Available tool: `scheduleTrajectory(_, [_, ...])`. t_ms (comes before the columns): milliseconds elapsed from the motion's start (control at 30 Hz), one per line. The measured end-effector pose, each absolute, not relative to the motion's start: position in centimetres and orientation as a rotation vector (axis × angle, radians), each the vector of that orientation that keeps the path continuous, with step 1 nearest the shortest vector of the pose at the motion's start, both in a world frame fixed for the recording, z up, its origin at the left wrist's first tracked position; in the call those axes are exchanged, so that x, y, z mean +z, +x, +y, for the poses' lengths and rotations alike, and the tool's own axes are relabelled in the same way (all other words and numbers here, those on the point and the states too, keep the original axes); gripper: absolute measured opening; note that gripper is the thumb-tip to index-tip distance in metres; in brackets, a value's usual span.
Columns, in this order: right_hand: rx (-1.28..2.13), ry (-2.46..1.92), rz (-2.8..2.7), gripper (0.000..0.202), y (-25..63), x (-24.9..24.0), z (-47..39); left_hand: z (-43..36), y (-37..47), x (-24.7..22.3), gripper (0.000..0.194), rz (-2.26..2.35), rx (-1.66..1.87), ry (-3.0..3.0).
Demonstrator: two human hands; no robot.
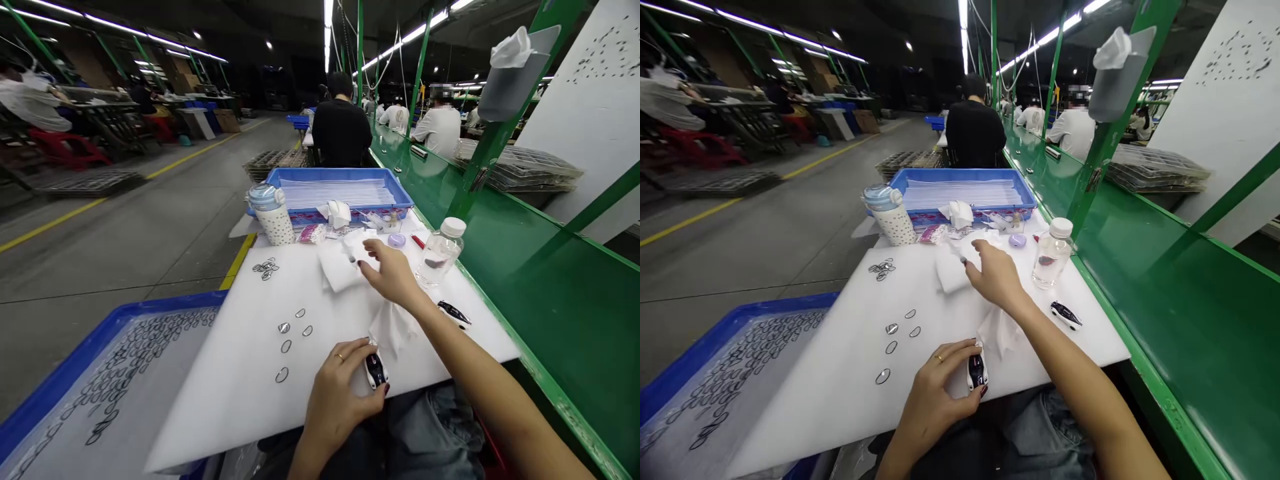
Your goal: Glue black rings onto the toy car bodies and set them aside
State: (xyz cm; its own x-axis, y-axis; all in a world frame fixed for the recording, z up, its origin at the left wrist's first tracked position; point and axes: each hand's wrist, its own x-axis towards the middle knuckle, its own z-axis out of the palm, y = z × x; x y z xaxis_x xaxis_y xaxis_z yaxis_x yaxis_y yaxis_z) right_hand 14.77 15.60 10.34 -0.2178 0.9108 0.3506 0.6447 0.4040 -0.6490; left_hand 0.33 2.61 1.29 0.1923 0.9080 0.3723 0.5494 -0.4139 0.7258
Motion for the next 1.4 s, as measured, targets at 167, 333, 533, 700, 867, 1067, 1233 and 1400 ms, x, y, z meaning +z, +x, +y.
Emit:
scheduleTrajectory(167, [0.715, -1.297, -2.018, 0.014, 12.8, 8.7, 21.4, 2.3, -0.1, 1.2, 0.05, 1.362, 1.169, 1.975])
scheduleTrajectory(333, [0.957, -1.048, -1.942, 0.036, 14.3, 8.4, 19.5, 2.4, 0.0, 1.2, 0.049, 1.36, 1.208, 1.931])
scheduleTrajectory(533, [1.279, -0.919, -1.763, 0.028, 13.5, 5.1, 13.0, 2.5, 0.1, 1.6, 0.042, 1.362, 1.216, 1.885])
scheduleTrajectory(700, [1.351, -0.729, -1.556, 0.019, 14.3, 7.0, 9.4, 2.6, 0.1, 1.8, 0.037, 1.378, 1.253, 1.789])
scheduleTrajectory(867, [1.551, -0.539, -1.251, 0.04, 14.1, 9.1, 7.0, 2.8, 0.1, 2.4, 0.029, 1.392, 1.246, 1.756])
scheduleTrajectory(1067, [1.637, -0.464, -1.07, 0.069, 13.3, 8.6, 6.6, 3.0, 0.3, 2.8, 0.022, 1.411, 1.226, 1.756])
scheduleTrajectory(1233, [1.682, -0.451, -1.018, 0.063, 13.2, 8.2, 6.9, 3.1, 0.4, 2.6, 0.019, 1.424, 1.236, 1.75])
scheduleTrajectory(1400, [1.705, -0.453, -0.987, 0.06, 13.2, 8.1, 7.0, 3.1, 0.3, 2.6, 0.018, 1.41, 1.254, 1.756])
